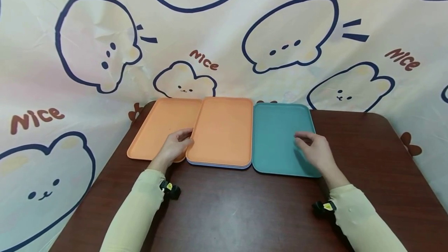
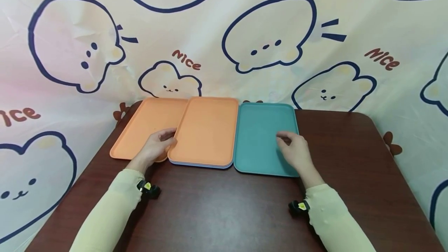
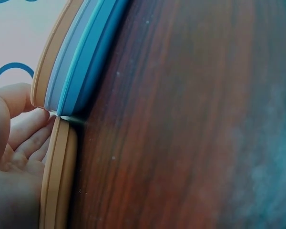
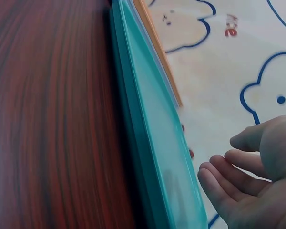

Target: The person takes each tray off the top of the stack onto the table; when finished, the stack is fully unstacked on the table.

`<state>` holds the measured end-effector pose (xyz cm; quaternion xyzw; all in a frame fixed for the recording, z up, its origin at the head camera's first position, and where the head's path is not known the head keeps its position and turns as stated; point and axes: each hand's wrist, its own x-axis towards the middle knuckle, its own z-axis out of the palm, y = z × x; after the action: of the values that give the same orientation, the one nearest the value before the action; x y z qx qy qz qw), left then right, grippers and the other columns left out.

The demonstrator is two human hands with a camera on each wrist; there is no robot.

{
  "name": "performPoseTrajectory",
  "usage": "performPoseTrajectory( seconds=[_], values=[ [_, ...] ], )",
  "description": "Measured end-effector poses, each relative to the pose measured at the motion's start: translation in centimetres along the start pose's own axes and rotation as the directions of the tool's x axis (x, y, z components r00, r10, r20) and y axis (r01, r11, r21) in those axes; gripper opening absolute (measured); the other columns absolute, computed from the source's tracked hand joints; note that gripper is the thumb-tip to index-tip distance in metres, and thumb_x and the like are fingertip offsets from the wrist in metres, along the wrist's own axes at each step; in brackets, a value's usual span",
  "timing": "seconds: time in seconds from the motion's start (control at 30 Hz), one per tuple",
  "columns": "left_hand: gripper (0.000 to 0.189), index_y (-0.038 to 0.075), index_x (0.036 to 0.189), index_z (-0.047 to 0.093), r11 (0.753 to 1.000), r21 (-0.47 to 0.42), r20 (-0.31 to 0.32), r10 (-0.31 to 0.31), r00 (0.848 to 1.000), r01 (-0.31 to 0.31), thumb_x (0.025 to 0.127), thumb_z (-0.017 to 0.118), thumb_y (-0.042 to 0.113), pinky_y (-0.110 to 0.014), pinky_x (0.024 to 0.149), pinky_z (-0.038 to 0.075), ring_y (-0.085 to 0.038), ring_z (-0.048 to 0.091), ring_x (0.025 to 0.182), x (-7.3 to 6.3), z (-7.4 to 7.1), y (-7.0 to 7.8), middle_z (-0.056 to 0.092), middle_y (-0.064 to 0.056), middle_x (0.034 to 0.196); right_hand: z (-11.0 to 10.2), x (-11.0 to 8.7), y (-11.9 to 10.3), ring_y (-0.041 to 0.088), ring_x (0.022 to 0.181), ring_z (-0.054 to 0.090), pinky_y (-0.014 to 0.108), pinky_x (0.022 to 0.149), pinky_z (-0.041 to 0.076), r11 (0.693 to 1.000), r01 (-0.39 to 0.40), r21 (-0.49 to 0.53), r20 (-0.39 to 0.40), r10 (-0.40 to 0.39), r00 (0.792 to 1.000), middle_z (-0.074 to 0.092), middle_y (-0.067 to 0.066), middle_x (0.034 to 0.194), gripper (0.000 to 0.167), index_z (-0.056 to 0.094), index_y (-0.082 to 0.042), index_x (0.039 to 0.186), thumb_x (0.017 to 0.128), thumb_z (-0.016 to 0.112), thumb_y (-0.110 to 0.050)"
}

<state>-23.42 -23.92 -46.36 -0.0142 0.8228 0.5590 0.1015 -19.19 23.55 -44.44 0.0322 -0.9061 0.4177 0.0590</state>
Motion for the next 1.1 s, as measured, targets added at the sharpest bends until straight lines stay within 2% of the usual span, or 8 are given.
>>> performPoseTrajectory(
  seconds=[0.13, 0.3, 0.5, 0.9, 1.0, 1.1],
  values=[
    [0.057, 0.001, 0.162, 0.046, 1.0, -0.01, -0.001, 0.011, 1.0, -0.011, 0.108, 0.06, 0.013, -0.054, 0.131, 0.034, -0.038, 0.04, 0.16, 0.0, -0.1, 0.0, 0.045, -0.022, 0.168, 1.8, 0.6, -1.3, 0.041, 0.123, 0.068, 0.043, 0.098, 0.058, 0.998, -0.001, 0.066, 0.043, -0.002, 0.999, 0.072, 0.026, 0.136, 0.038, 0.068, 0.003, 0.14, 0.111, 0.06, -0.019],
    [0.057, 0.0, 0.161, 0.046, 1.0, -0.015, -0.003, 0.024, 1.0, -0.024, 0.108, 0.061, 0.012, -0.054, 0.131, 0.033, -0.039, 0.04, 0.159, 0.0, 0.0, -0.1, 0.045, -0.024, 0.168, 3.9, 1.3, -2.7, 0.041, 0.125, 0.068, 0.045, 0.099, 0.059, 0.991, 0.006, 0.131, 0.074, -0.015, 0.997, 0.072, 0.026, 0.136, 0.037, 0.068, 0.005, 0.14, 0.111, 0.06, -0.015],
    [0.057, 0.001, 0.162, 0.047, 0.999, -0.026, -0.008, 0.02, 1.0, -0.02, 0.108, 0.061, 0.014, -0.054, 0.131, 0.034, -0.038, 0.04, 0.159, 0.0, 0.0, 0.0, 0.046, -0.023, 0.168, 6.1, 1.9, -3.9, 0.042, 0.125, 0.068, 0.055, 0.104, 0.057, 0.983, 0.005, 0.185, 0.093, -0.022, 0.995, 0.072, 0.026, 0.135, 0.037, 0.067, 0.007, 0.14, 0.11, 0.06, -0.014],
    [0.057, 0.001, 0.162, 0.046, 0.999, -0.046, -0.005, 0.027, 1.0, -0.027, 0.108, 0.061, 0.014, -0.053, 0.132, 0.033, -0.037, 0.039, 0.16, -0.1, -0.3, 0.0, 0.045, -0.022, 0.168, 9.4, 3.2, -5.6, 0.041, 0.122, 0.069, 0.054, 0.103, 0.057, 0.975, -0.049, 0.218, 0.137, 0.019, 0.99, 0.072, 0.026, 0.135, 0.039, 0.067, 0.005, 0.142, 0.11, 0.061, -0.018],
    [0.057, 0.001, 0.162, 0.046, 0.998, -0.052, -0.002, 0.033, 0.999, -0.033, 0.108, 0.061, 0.014, -0.054, 0.131, 0.033, -0.037, 0.039, 0.16, -0.1, -0.2, -0.1, 0.045, -0.023, 0.168, 10.3, 3.5, -5.8, 0.041, 0.119, 0.069, 0.052, 0.1, 0.059, 0.975, -0.061, 0.214, 0.144, 0.031, 0.989, 0.071, 0.026, 0.134, 0.041, 0.066, 0.005, 0.143, 0.109, 0.061, -0.018],
    [0.057, 0.001, 0.162, 0.046, 0.998, -0.051, -0.001, 0.035, 0.999, -0.036, 0.108, 0.061, 0.013, -0.054, 0.131, 0.034, -0.038, 0.04, 0.159, -0.1, -0.2, -0.2, 0.045, -0.023, 0.168, 11.0, 3.7, -5.9, 0.037, 0.108, 0.07, 0.045, 0.09, 0.06, 0.974, -0.075, 0.213, 0.14, 0.045, 0.989, 0.072, 0.026, 0.129, 0.041, 0.066, 0.006, 0.142, 0.108, 0.063, -0.017]
  ],
)
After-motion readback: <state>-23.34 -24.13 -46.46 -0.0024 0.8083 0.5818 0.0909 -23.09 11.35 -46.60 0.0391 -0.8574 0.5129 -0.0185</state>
